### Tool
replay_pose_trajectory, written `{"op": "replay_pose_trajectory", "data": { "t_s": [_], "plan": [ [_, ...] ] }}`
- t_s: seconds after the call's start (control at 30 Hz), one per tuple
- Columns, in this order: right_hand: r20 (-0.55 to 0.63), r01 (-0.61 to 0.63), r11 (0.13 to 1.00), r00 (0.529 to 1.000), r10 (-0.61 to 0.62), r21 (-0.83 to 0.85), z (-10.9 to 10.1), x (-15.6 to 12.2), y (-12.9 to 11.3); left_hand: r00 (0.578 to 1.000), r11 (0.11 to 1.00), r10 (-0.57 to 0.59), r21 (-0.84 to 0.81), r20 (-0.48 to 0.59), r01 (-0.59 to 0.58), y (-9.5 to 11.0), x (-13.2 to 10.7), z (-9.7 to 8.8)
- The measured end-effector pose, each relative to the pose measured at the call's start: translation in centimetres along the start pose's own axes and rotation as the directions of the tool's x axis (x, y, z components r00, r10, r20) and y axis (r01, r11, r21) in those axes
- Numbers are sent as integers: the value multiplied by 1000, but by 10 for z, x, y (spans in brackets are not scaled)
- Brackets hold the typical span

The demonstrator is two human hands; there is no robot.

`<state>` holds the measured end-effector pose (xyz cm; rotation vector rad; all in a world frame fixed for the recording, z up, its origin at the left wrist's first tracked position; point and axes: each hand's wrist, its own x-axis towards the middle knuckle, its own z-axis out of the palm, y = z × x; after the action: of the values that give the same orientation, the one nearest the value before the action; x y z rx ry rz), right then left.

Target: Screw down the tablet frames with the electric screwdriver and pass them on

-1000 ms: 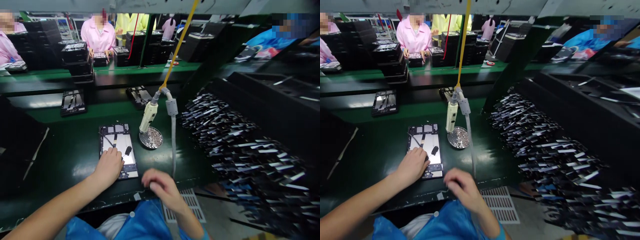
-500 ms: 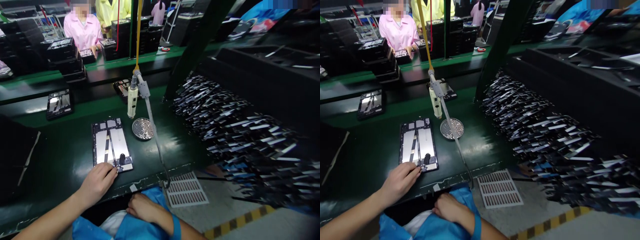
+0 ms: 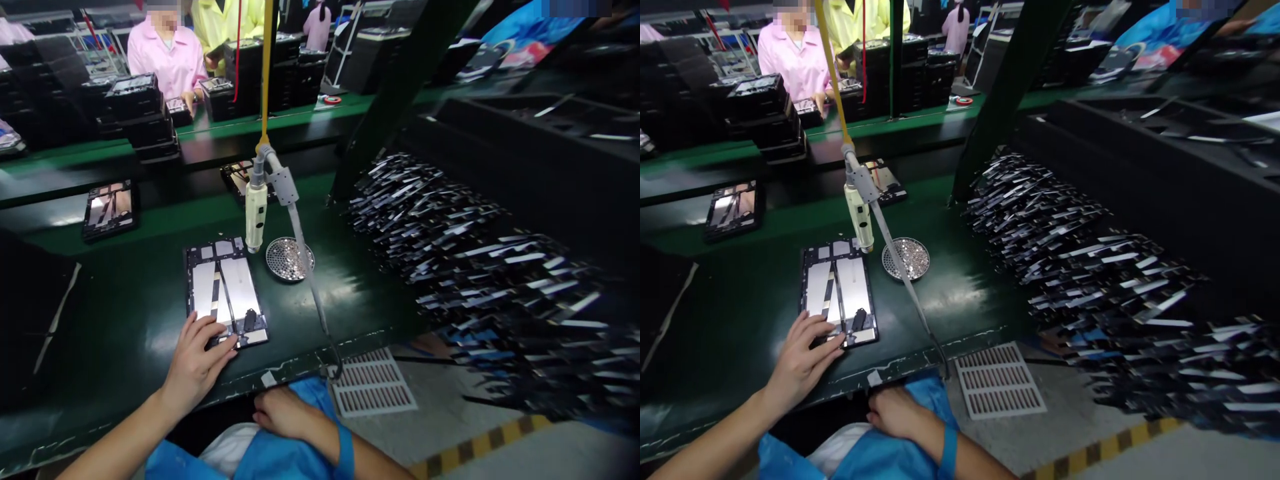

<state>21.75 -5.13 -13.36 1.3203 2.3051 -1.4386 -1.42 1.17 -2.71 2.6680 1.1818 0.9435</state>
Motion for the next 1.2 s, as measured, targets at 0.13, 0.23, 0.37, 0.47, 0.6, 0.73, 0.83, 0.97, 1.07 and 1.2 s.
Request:
{"op": "replay_pose_trajectory", "data": {
  "t_s": [0.13,0.23,0.37,0.47,0.6,0.73,0.83,0.97,1.07,1.2],
  "plan": [
    [-11,208,978,978,-208,32,-30,-39,-26,997,998,-59,3,47,58,-1,-1,1],
    [-367,606,778,770,-522,165,-68,-64,-57,994,994,-111,-7,18,111,2,-6,4],
    [-982,543,834,89,-169,-94,-140,-32,-94,989,989,-147,8,-13,147,8,-18,10],
    [-993,331,942,-83,83,51,-210,27,-102,990,990,-139,23,10,138,5,-22,11],
    [-977,466,859,118,178,213,-291,79,-88,992,992,-126,29,3,126,-15,0,13],
    [-960,616,747,259,111,252,-318,76,-69,995,995,-103,-2,1,103,-40,36,21],
    [-980,678,714,189,63,177,-306,58,-60,993,994,-108,-12,-57,108,-44,46,29],
    [-993,684,721,105,51,109,-282,45,-51,988,990,-135,29,-77,138,-38,42,31],
    [-995,669,737,84,56,98,-275,46,-47,992,992,-127,17,-27,127,-39,44,29],
    [-997,656,751,49,60,77,-276,51,-44,993,992,-113,-56,20,114,-46,49,25]
  ]
}}
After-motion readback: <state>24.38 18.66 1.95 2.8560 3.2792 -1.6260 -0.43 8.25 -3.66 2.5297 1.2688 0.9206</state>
